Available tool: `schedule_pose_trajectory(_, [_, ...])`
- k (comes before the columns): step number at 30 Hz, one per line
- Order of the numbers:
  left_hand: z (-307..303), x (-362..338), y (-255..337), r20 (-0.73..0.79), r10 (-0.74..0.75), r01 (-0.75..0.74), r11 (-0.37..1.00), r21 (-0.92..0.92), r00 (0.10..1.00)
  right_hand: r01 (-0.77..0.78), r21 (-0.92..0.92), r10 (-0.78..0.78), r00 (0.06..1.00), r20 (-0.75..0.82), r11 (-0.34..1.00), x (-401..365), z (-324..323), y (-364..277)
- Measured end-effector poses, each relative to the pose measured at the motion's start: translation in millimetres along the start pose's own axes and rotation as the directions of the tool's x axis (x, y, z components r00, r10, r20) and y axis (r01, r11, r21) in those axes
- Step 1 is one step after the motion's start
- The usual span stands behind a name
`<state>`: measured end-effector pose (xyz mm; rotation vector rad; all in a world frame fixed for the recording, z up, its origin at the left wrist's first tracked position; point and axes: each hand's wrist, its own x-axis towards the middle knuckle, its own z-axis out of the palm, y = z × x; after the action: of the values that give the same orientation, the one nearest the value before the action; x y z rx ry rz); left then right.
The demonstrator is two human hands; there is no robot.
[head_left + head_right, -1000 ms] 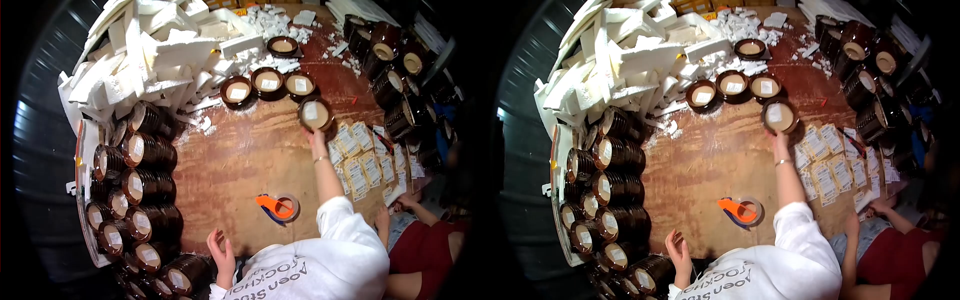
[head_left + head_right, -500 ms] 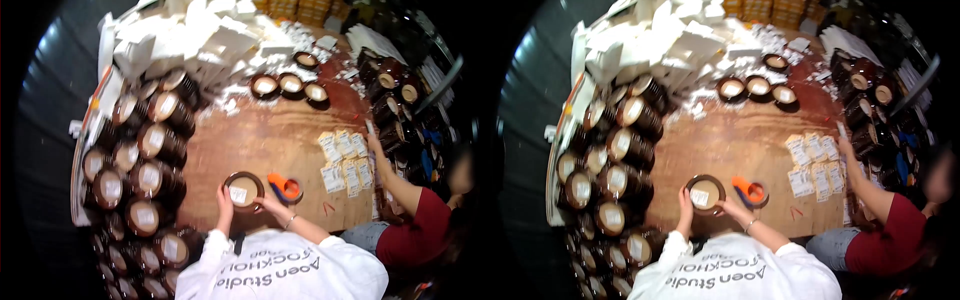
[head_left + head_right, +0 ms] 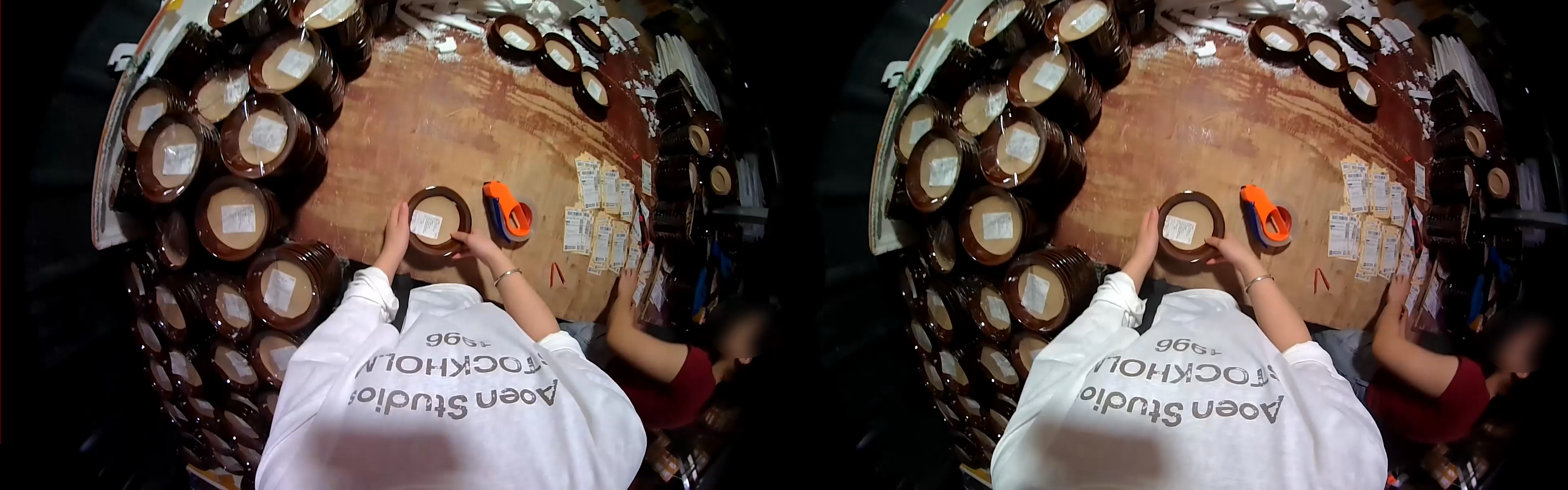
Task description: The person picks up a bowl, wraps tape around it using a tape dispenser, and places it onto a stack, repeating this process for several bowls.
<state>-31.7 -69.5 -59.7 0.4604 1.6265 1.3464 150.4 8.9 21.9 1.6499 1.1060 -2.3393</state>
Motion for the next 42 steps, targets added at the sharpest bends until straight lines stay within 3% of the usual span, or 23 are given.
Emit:
schedule_pose_trajectory(3, [6, -14, 47, 0.041, -0.064, 0.066, 0.996, -0.055, 0.997, 0.03, -0.067, -0.034, 0.997, -0.066, 0.997, -10, 7, -10])
schedule_pose_trajectory(5, [9, -11, 47, 0.074, -0.078, 0.085, 0.991, -0.099, 0.994, 0.162, -0.007, -0.159, 0.96, -0.231, 0.987, 2, 6, -2])
schedule_pose_trajectory(8, [14, -13, 53, 0.188, -0.115, 0.166, 0.944, -0.286, 0.975, 0.168, 0.119, -0.118, 0.931, -0.347, 0.979, -5, 24, -14])
schedule_pose_trajectory(11, [18, -13, 54, 0.125, -0.182, 0.216, 0.899, -0.381, 0.975, 0.241, 0.142, -0.187, 0.931, -0.315, 0.96, 7, 16, 0])
schedule_pose_trajectory(15, [17, -12, 43, 0.143, -0.119, 0.164, 0.915, -0.368, 0.983, 0.276, 0.202, -0.216, 0.937, -0.275, 0.94, -10, 21, -18])
schedule_pose_trajectory(18, [18, -16, 39, 0.152, -0.107, 0.155, 0.923, -0.351, 0.983, 0.285, 0.136, -0.238, 0.929, -0.284, 0.949, -10, 19, -22])
schedule_pose_trajectory(20, [22, -22, 39, 0.134, -0.116, 0.167, 0.853, -0.494, 0.984, 0.42, -0.052, -0.42, 0.877, -0.234, 0.906, -4, 15, -26])
schedule_pose_trajectory(23, [24, -30, 37, 0.143, -0.14, 0.195, 0.822, -0.534, 0.98, 0.453, -0.167, -0.478, 0.863, -0.162, 0.876, 8, 2, -23])
schedule_pose_trajectory(25, [25, -30, 36, 0.138, -0.161, 0.21, 0.822, -0.53, 0.977, 0.456, -0.175, -0.486, 0.847, -0.215, 0.872, 9, 1, -25])
schedule_pose_trajectory(27, [27, -36, 38, 0.131, -0.18, 0.223, 0.819, -0.528, 0.975, 0.534, -0.337, -0.6, 0.79, -0.128, 0.775, 14, -6, -23])
schedule_pose_trajectory(28, [29, -38, 41, 0.109, -0.17, 0.202, 0.831, -0.518, 0.979, 0.538, -0.332, -0.604, 0.786, -0.137, 0.775, 16, -9, -26])
schedule_pose_trajectory(30, [31, -40, 41, 0.095, -0.157, 0.184, 0.847, -0.499, 0.983, 0.479, -0.497, -0.589, 0.803, -0.085, 0.724, 17, -12, -30])
schedule_pose_trajectory(33, [35, -40, 34, 0.068, -0.175, 0.185, 0.831, -0.524, 0.982, 0.478, -0.539, -0.604, 0.794, -0.074, 0.694, 15, -13, -34])
schedule_pose_trajectory(34, [35, -41, 35, 0.047, -0.203, 0.194, 0.808, -0.556, 0.978, 0.521, -0.59, -0.696, 0.711, -0.101, 0.617, 14, -11, -32])
schedule_pose_trajectory(35, [37, -40, 37, 0.028, -0.231, 0.203, 0.784, -0.586, 0.973, 0.522, -0.59, -0.701, 0.705, -0.11, 0.617, 9, -14, -30])
schedule_pose_trajectory(37, [40, -38, 29, 0.01, -0.238, 0.198, 0.78, -0.594, 0.971, 0.426, -0.626, -0.743, 0.519, -0.422, 0.653, -14, -16, -31])
schedule_pose_trajectory(38, [42, -39, 27, -0.032, -0.256, 0.188, 0.785, -0.59, 0.966, 0.388, -0.674, -0.766, 0.458, -0.451, 0.629, -24, -22, -27])
schedule_pose_trajectory(41, [45, -32, 12, -0.099, -0.246, 0.141, 0.793, -0.592, 0.964, 0.08, -0.844, -0.818, 0.311, -0.484, 0.531, -23, -43, 7])
schedule_pose_trajectory(42, [48, -32, 14, -0.133, -0.224, 0.102, 0.795, -0.598, 0.965, 0.077, -0.846, -0.82, 0.309, -0.482, 0.527, -24, -44, 12])
